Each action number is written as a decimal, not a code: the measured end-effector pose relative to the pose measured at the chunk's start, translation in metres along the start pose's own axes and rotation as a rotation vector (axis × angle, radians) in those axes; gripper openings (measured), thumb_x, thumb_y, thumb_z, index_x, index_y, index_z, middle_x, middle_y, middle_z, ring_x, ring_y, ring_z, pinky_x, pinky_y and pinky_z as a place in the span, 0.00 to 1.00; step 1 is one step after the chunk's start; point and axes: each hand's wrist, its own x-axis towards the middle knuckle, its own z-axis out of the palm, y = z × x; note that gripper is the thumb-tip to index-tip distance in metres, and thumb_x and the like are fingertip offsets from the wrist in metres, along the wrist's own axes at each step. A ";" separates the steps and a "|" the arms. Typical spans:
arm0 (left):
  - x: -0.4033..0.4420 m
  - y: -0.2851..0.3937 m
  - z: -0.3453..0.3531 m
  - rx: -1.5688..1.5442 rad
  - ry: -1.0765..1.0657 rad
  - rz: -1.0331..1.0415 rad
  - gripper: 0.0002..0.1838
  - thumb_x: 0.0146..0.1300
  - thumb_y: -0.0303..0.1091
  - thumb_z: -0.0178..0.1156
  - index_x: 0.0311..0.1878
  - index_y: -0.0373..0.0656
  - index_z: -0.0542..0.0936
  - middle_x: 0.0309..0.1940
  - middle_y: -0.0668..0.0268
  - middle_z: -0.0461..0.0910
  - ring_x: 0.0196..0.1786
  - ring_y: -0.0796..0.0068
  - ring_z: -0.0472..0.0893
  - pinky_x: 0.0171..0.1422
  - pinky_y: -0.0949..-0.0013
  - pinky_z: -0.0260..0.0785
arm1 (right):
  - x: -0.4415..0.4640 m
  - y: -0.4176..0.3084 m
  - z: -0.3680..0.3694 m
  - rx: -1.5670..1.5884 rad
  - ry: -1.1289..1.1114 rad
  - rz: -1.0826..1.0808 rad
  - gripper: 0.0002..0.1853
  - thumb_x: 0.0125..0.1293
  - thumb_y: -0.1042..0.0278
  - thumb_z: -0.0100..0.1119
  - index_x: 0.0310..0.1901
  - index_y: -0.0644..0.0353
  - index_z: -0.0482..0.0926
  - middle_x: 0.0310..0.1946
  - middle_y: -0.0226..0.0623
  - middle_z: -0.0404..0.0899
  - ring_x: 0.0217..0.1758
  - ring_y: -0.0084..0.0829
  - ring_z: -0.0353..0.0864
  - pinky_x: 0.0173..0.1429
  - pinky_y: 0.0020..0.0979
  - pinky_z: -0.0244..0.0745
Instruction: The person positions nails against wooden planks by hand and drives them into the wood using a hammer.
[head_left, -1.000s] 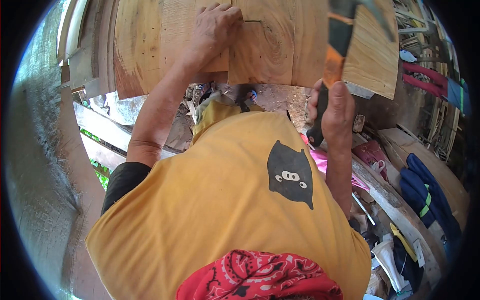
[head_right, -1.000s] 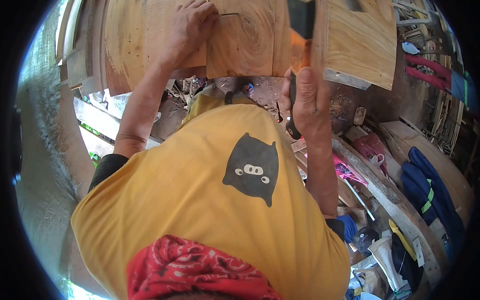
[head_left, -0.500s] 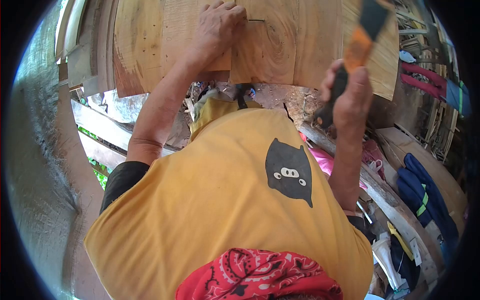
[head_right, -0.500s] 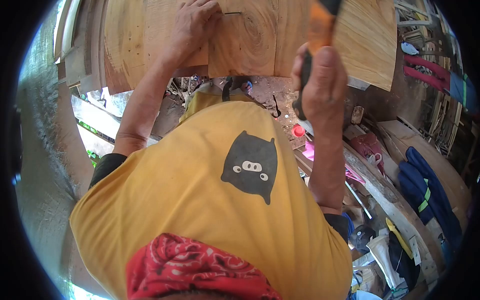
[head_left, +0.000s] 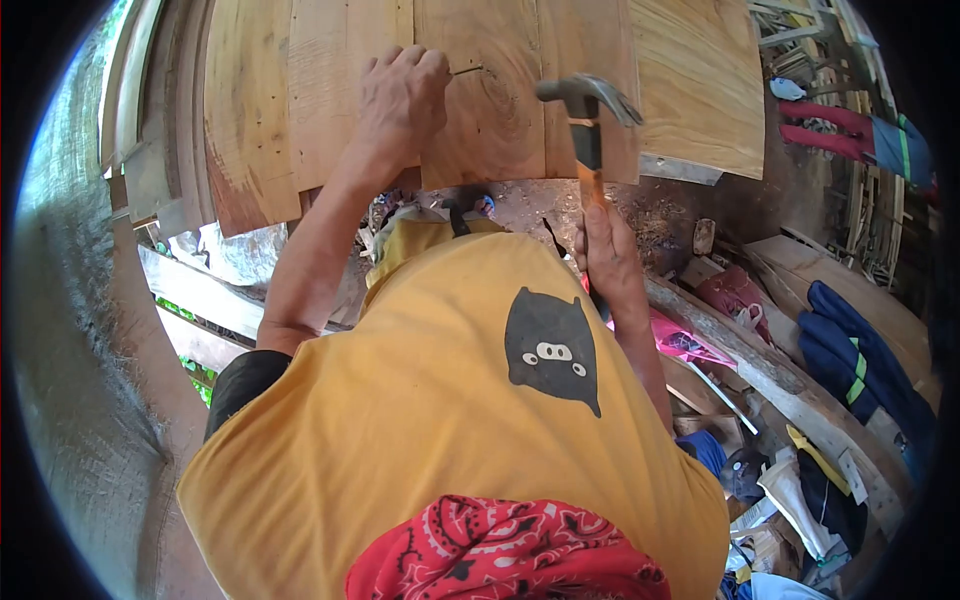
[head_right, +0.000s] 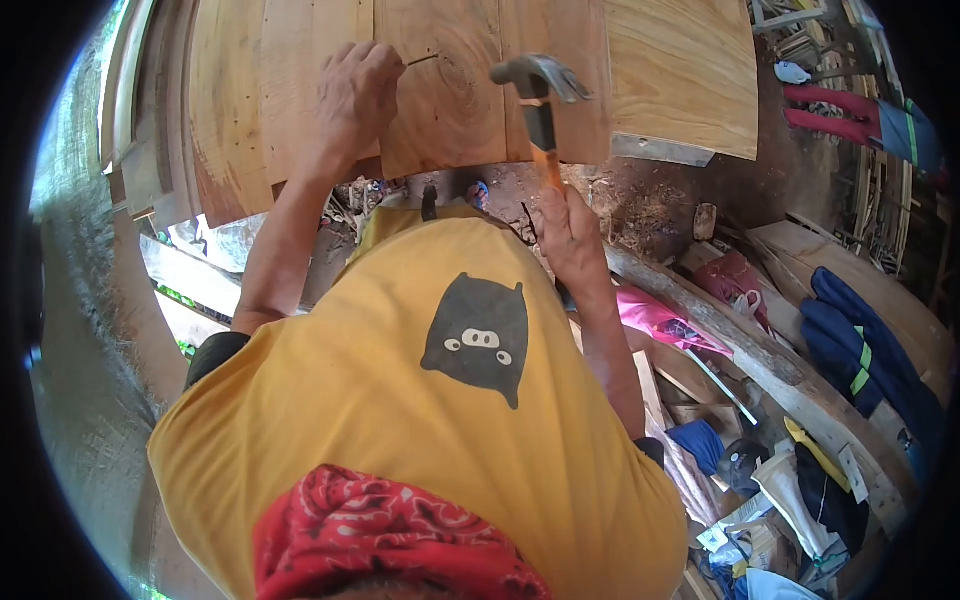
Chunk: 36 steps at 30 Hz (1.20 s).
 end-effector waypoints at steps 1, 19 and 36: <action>0.004 0.007 -0.001 0.007 0.005 0.000 0.04 0.66 0.33 0.65 0.40 0.46 0.81 0.38 0.60 0.83 0.48 0.52 0.81 0.54 0.52 0.71 | -0.008 -0.004 -0.002 0.039 0.052 0.044 0.29 0.84 0.37 0.45 0.43 0.61 0.75 0.24 0.28 0.73 0.22 0.20 0.71 0.28 0.25 0.67; 0.042 0.012 0.036 -0.069 -0.093 0.079 0.06 0.65 0.36 0.64 0.39 0.45 0.81 0.41 0.58 0.83 0.50 0.51 0.80 0.57 0.51 0.71 | 0.022 -0.088 -0.041 0.244 0.042 -0.240 0.29 0.84 0.37 0.45 0.46 0.63 0.75 0.27 0.29 0.73 0.23 0.19 0.71 0.28 0.24 0.67; 0.041 0.008 0.040 -0.089 -0.059 0.114 0.05 0.64 0.35 0.64 0.37 0.45 0.82 0.38 0.60 0.83 0.49 0.53 0.80 0.56 0.50 0.70 | 0.038 -0.095 -0.025 0.111 0.122 -0.396 0.33 0.83 0.33 0.43 0.40 0.60 0.76 0.26 0.29 0.74 0.24 0.22 0.72 0.30 0.29 0.68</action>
